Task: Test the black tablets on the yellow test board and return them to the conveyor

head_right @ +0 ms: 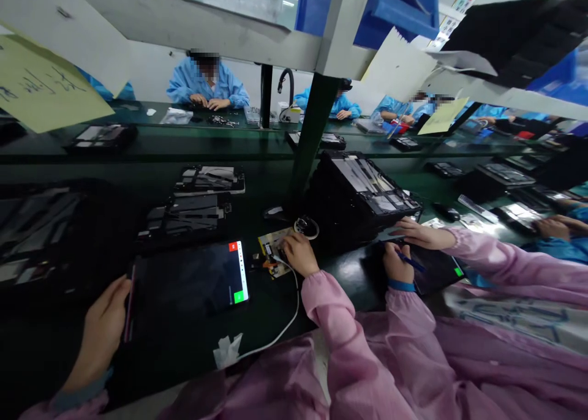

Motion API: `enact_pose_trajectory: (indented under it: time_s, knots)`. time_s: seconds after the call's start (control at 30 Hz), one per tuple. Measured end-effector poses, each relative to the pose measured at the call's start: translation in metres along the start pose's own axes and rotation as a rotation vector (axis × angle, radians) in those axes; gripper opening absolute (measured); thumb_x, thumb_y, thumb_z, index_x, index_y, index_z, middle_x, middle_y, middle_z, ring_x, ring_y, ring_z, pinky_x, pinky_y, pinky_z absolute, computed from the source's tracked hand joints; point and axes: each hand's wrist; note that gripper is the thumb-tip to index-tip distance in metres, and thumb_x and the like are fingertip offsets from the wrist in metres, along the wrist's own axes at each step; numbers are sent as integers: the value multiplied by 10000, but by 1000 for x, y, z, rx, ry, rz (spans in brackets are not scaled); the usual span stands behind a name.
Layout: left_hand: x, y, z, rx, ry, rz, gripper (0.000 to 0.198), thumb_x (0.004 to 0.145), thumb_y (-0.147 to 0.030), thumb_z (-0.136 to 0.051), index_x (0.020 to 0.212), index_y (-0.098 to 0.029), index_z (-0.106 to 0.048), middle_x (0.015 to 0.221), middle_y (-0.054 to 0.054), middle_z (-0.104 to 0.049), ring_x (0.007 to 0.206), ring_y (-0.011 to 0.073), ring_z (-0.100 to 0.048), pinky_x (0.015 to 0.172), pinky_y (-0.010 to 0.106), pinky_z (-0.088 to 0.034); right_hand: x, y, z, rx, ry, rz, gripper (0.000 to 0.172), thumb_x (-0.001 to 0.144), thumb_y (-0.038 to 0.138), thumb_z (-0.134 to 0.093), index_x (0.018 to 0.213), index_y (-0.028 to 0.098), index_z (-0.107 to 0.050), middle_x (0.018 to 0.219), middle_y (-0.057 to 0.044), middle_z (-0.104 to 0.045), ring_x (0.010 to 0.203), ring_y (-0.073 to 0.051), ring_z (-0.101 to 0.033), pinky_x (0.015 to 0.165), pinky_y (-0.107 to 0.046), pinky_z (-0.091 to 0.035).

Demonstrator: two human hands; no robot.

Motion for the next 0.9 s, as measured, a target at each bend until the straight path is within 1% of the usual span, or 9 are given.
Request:
enact_pose_trajectory:
  time_s: [0.13, 0.43, 0.5, 0.57, 0.67, 0.73, 0.8, 0.83, 0.9]
  knots:
    - [0, -8, 7, 8, 80, 95, 434, 831, -474, -428, 1101, -219, -653, 1148, 46, -690, 1103, 250, -614, 987, 374, -444, 10, -13, -15, -44, 35, 35, 288, 868, 140, -478, 1052, 207, -689, 1021, -87, -627, 980, -228, -542, 902, -398, -452]
    - [12, -21, 8, 279, 150, 14, 398, 883, -490, -372, 1109, -277, -622, 1044, 17, -719, 986, 261, -661, 869, 388, -508, 6, -14, -21, -115, 71, 19, 325, 854, 129, -486, 1118, 213, -656, 1078, -91, -600, 1051, -253, -499, 935, -417, -422]
    - [13, -22, 8, 271, 141, -44, 368, 888, -470, -369, 1073, -278, -624, 1045, 7, -715, 988, 250, -659, 872, 392, -511, 8, -14, -21, -58, 50, 16, 336, 837, 116, -485, 1116, 207, -648, 1068, -89, -606, 1049, -252, -508, 941, -419, -425]
    - [8, -27, 12, 266, 121, -190, 368, 891, -448, -366, 1075, -247, -613, 1097, 37, -693, 1041, 254, -637, 919, 406, -493, 5, -14, -15, 1, 6, -2, 365, 827, 85, -453, 1128, 193, -629, 1085, -93, -602, 1052, -239, -520, 945, -407, -433]
    - [-16, -47, 23, 316, 41, -494, 435, 891, -468, -395, 1178, -187, -560, 1281, 124, -578, 1208, 311, -524, 1025, 474, -408, -12, -9, 2, 73, -70, -44, 362, 846, 71, -397, 1106, 186, -620, 1090, -95, -592, 1033, -214, -539, 929, -376, -453]
    - [-45, -72, 28, 324, 11, -616, 442, 899, -459, -422, 1234, -193, -529, 1307, 137, -540, 1206, 319, -516, 1024, 484, -403, -32, -3, 16, 150, -76, -21, 308, 867, 97, -411, 1052, 200, -634, 1061, -83, -597, 1011, -204, -546, 909, -360, -466]
    - [-80, -104, 21, 223, 132, -698, 326, 925, -379, -427, 1178, -224, -562, 1103, 81, -638, 1004, 228, -623, 905, 354, -490, -52, 4, 25, 183, -35, 39, 247, 868, 129, -464, 1013, 211, -645, 1069, -77, -598, 1033, -210, -531, 910, -367, -464]
    - [-97, -122, 11, 171, 234, -751, 277, 934, -349, -426, 1131, -234, -583, 1026, 58, -656, 928, 192, -638, 837, 301, -507, -61, 6, 27, 163, -6, 66, 231, 857, 137, -493, 1010, 215, -649, 1101, -81, -592, 1069, -223, -511, 920, -385, -456]
    - [-129, -156, -22, 137, 458, -886, 262, 951, -292, -402, 1110, -227, -600, 957, 46, -669, 880, 161, -640, 787, 255, -507, -73, 9, 26, 81, 33, 79, 244, 828, 131, -533, 1021, 222, -652, 1175, -90, -567, 1144, -254, -462, 933, -423, -439]
Point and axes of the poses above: each hand's wrist, its own x-axis towards the middle knuckle, its own z-axis out of the back of the hand, y = z × x
